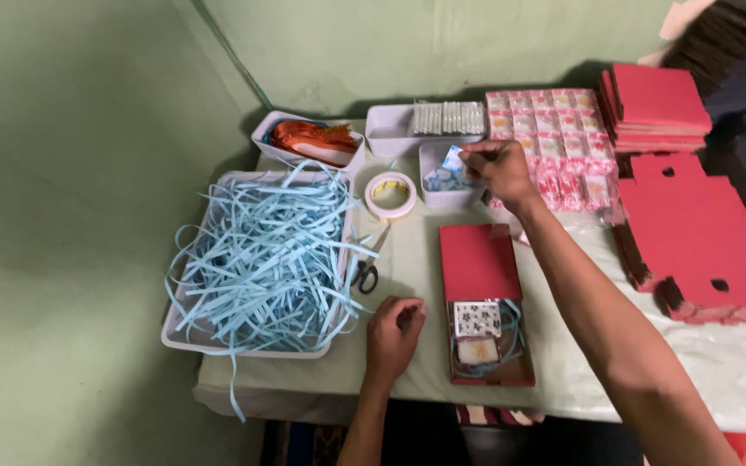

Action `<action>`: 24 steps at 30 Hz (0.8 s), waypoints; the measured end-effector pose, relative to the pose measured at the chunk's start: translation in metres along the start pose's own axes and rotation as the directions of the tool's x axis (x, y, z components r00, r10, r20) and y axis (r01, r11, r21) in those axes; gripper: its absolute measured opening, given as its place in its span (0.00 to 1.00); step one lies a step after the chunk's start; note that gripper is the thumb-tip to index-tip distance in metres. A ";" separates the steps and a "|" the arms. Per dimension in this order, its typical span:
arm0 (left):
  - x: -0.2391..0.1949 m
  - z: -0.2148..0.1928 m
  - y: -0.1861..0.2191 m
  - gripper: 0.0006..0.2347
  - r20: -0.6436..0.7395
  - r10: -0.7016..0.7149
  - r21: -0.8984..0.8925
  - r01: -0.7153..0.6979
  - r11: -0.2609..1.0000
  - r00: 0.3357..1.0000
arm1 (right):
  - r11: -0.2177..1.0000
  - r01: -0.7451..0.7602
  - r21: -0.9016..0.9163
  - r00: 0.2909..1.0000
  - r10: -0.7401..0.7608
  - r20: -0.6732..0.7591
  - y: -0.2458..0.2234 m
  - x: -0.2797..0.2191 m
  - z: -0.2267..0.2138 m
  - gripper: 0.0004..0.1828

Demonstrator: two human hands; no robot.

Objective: Assembling a small red gift box by placing a packaged item inside and folding the cardboard tabs to close it.

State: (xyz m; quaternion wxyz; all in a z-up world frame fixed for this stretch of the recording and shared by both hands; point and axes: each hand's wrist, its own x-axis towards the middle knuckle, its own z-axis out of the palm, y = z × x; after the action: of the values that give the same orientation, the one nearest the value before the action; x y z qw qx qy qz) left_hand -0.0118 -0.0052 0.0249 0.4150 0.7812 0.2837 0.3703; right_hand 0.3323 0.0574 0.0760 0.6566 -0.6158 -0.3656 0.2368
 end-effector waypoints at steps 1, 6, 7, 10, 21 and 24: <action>0.001 0.001 -0.006 0.07 0.014 -0.009 0.001 0.009 1.000 1.000 | 1.000 -0.014 0.002 1.000 0.014 -0.009 -0.015 -0.019 -0.002 0.06; -0.002 0.004 -0.015 0.05 -0.007 0.013 0.008 -0.013 1.000 1.000 | 0.998 0.040 -0.051 0.999 -0.038 0.035 -0.094 -0.129 -0.020 0.09; -0.002 0.004 -0.013 0.05 0.003 0.010 0.001 -0.010 1.000 1.000 | 0.998 0.032 -0.057 0.999 -0.030 0.026 -0.094 -0.145 -0.026 0.09; -0.006 0.004 -0.010 0.04 -0.022 0.020 -0.018 -0.020 1.000 1.000 | 0.988 -0.011 -0.153 0.998 0.019 0.054 -0.089 -0.190 -0.042 0.08; -0.031 0.018 0.047 0.05 0.278 0.416 0.065 -0.449 0.891 0.866 | 0.874 -0.138 -0.466 0.969 0.217 0.120 -0.057 -0.282 -0.065 0.10; -0.036 0.019 0.053 0.04 0.328 0.434 0.102 -0.488 0.867 0.839 | 0.851 -0.100 -0.516 0.975 0.187 0.118 -0.038 -0.290 -0.063 0.10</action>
State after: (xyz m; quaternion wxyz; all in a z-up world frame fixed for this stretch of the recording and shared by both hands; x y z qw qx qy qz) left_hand -0.0094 -0.0670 0.0506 0.2779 0.9070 0.0541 0.3118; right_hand 0.1960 -0.2080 0.0599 0.4196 -0.7706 -0.4205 0.2307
